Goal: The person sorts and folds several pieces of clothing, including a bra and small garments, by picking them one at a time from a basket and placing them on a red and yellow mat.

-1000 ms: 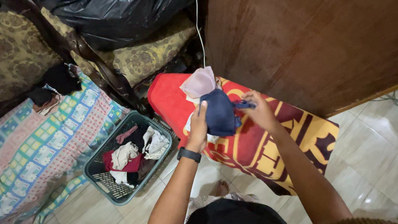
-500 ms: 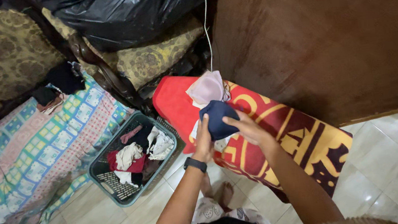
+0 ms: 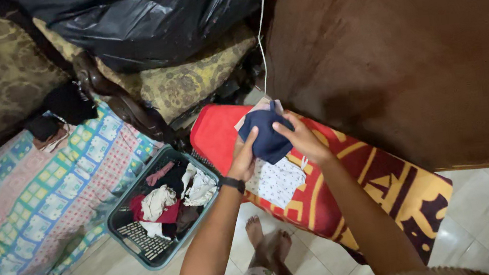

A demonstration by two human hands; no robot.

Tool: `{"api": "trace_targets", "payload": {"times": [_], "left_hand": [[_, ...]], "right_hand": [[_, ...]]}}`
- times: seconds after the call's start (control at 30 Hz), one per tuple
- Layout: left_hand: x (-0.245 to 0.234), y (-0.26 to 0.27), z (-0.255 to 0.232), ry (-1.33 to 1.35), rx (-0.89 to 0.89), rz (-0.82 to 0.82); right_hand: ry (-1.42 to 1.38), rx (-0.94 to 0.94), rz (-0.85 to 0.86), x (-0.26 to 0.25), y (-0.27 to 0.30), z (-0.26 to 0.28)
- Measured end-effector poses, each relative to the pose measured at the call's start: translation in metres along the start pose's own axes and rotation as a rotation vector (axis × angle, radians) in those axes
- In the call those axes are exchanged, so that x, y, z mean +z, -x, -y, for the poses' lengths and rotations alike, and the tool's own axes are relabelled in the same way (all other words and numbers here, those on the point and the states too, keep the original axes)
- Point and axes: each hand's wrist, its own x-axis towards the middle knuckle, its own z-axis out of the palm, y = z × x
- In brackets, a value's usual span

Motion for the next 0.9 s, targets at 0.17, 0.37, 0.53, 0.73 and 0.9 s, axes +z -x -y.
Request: {"api": "trace_targets", "payload": {"times": [0.17, 0.37, 0.53, 0.73, 0.9], "left_hand": [[-0.021, -0.065, 0.034, -0.203, 0.105, -0.146], [-0.07, -0.109, 0.087, -0.379, 0.139, -0.304], [-0.075, -0.115, 0.088, -0.387, 0.145, -0.364], [-0.051, -0.093, 0.061, -1.2, 0.426, -0.131], [-0.04, -0.098, 0.058, -1.43, 0.419, 0.03]], "right_hand": [[0.26, -0.105, -0.246, -0.004, -0.055, -0.04], [0.496, -0.041, -0.431, 0.001, -0.081, -0.08], [0.627, -0.073, -0.492, 0.017, -0.084, -0.099], [0.861, -0.317, -0.629, 0.026, -0.074, -0.1], [0.564, -0.222, -0.526, 0.024, -0.085, -0.139]]}}
